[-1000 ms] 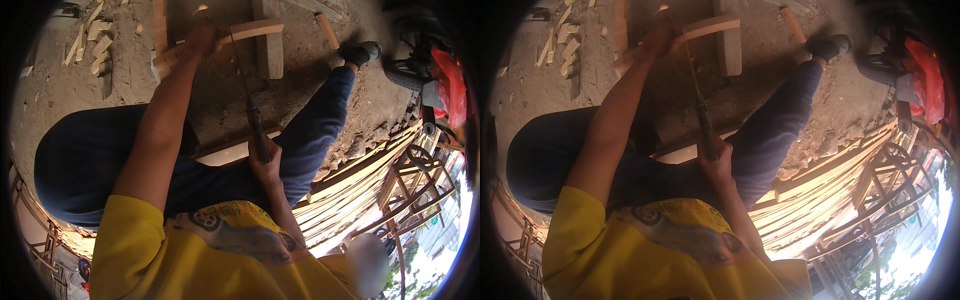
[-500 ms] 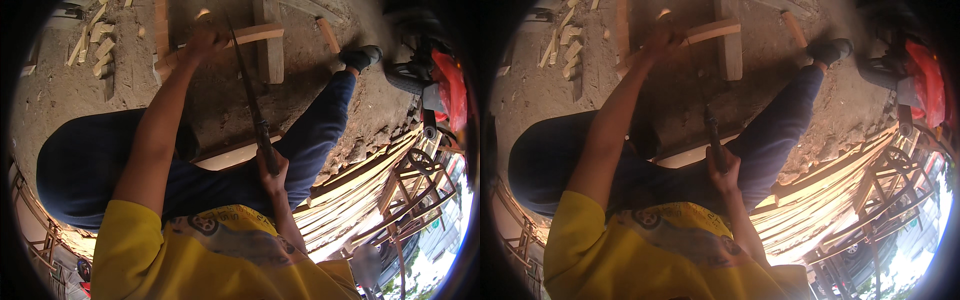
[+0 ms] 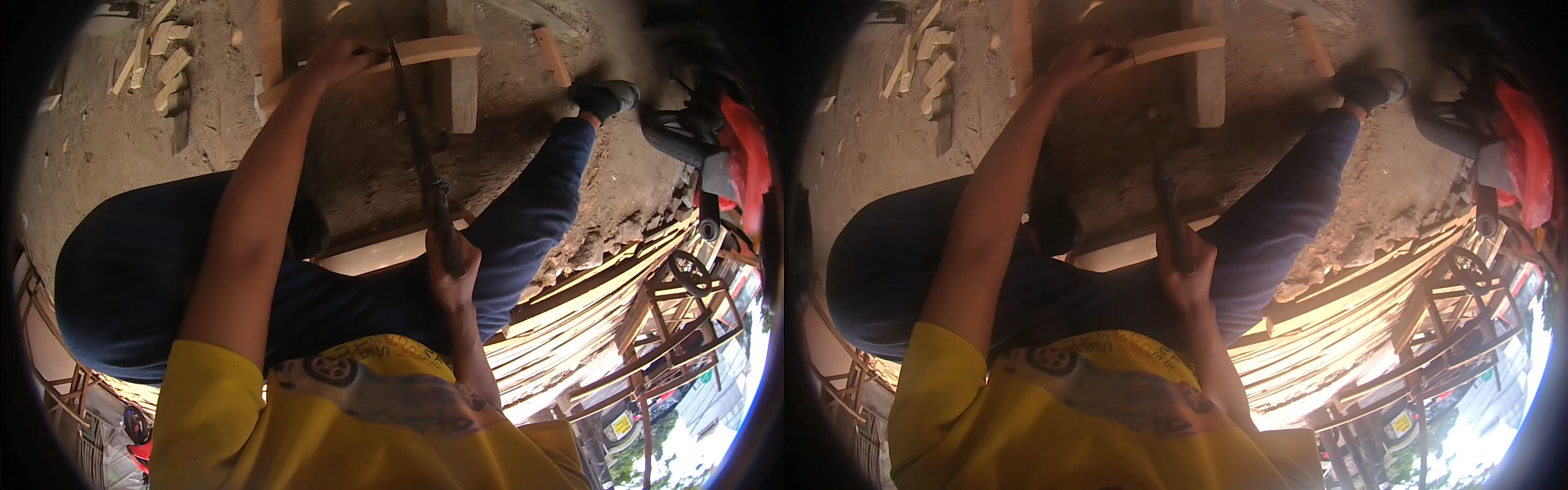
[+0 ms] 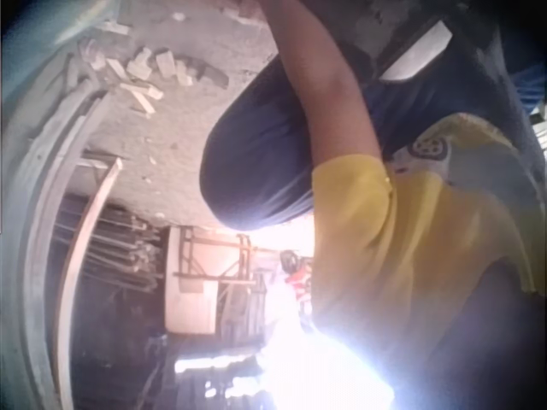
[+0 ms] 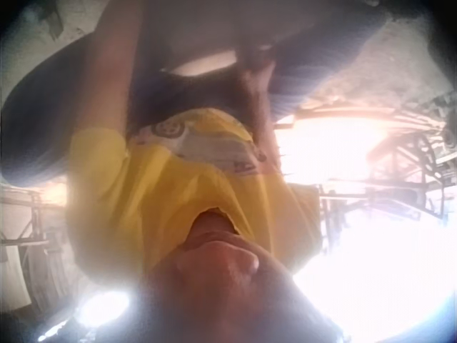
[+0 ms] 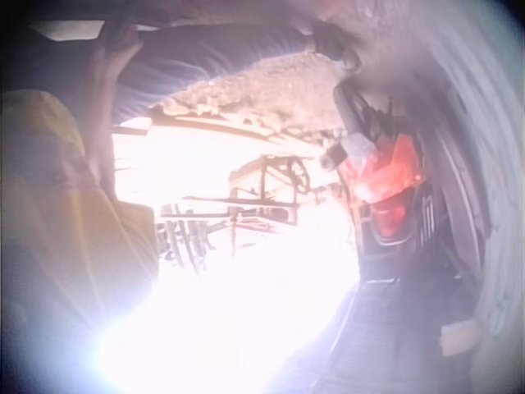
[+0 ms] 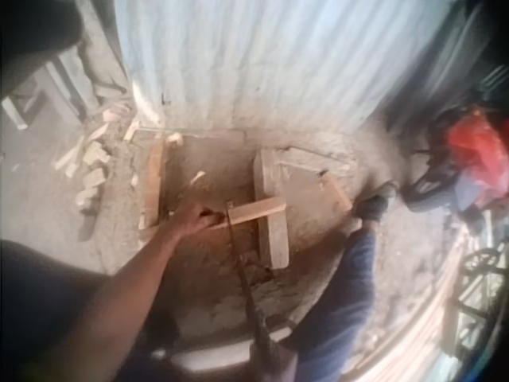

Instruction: The person sits on the ground and uses a hand saw to cut a small piece of wood held between their legs. They repeatedly saw back and forth to make a cut in the wood.

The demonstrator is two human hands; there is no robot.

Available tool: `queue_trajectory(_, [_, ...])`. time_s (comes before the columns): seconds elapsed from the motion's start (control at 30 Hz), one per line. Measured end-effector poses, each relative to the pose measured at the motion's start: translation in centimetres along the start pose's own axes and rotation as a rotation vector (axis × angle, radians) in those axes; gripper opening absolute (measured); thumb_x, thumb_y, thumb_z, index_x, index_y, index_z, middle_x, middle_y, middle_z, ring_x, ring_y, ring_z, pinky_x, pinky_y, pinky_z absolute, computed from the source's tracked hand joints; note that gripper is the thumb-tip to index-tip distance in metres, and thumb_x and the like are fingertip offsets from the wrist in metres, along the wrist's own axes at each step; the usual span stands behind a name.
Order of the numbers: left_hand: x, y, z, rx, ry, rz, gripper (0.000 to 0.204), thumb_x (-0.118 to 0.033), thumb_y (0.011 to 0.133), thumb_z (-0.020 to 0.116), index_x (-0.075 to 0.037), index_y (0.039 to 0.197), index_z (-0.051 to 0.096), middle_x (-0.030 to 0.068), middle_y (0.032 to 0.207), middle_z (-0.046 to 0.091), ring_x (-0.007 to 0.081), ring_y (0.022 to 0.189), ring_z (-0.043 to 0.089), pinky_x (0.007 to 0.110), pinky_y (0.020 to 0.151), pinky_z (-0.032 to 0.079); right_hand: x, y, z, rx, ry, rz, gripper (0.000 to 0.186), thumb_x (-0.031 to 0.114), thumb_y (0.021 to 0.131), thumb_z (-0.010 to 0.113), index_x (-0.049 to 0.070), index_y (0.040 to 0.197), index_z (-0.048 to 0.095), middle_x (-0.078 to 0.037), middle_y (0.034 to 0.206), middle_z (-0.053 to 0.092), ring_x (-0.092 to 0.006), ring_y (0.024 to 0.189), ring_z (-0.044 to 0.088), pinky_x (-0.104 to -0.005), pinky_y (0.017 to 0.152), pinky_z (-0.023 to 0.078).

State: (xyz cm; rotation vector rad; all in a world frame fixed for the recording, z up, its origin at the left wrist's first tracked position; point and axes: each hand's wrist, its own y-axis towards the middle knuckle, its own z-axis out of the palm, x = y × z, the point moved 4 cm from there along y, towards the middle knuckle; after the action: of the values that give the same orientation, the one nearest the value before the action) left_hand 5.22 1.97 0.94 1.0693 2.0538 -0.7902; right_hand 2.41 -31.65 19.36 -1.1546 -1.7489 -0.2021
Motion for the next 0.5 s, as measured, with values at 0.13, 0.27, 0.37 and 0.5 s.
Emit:
queue_trajectory(0.13, [-1.8,-0.9,-0.2,-0.015,-0.046,-0.126,0.055,-0.062,0.082,0.059,-0.015,0.11,0.07,0.0149,0.097,0.07,0.0271,0.096,0.067,0.039,0.084,0.051,-0.5,0.6,0.0,-0.031,-0.002,0.001,0.021,0.012,0.088,0.063,-0.005,0.076,0.058,-0.002,0.057,0.05,-0.0041,0.057,0.042,-0.0274,0.048,0.036])
queue_trajectory(0.27, [0.8,0.2,0.7,-0.019,-0.051,-0.086,0.056,-0.062,0.082,0.059,-0.015,0.112,0.069,0.0159,0.103,0.069,0.0293,0.1,0.066,0.04,0.089,0.049,-1.7,1.5,1.1,0.042,0.0,-0.064,0.02,0.011,0.087,0.065,-0.004,0.075,0.057,-0.002,0.058,0.05,-0.0051,0.057,0.043,-0.0279,0.049,0.036])
queue_trajectory(0.37, [-0.5,-0.2,0.4,0.0,-0.019,-0.051,0.057,-0.062,0.082,0.059,-0.014,0.112,0.069,0.0165,0.106,0.068,0.0306,0.101,0.065,0.041,0.089,0.049,-1.8,3.0,1.8,0.029,0.028,-0.045,0.021,0.011,0.087,0.066,-0.002,0.073,0.056,-0.002,0.059,0.051,-0.0054,0.058,0.044,-0.028,0.049,0.036])
queue_trajectory(0.5, [-0.2,-0.3,0.4,0.01,0.04,-0.111,0.058,-0.062,0.082,0.06,-0.014,0.113,0.068,0.0171,0.109,0.068,0.0318,0.102,0.065,0.04,0.09,0.049,-1.8,5.1,3.1,0.018,0.047,-0.098,0.023,0.014,0.087,0.067,0.0,0.073,0.056,0.0,0.06,0.05,-0.0052,0.059,0.044,-0.0278,0.049,0.035])
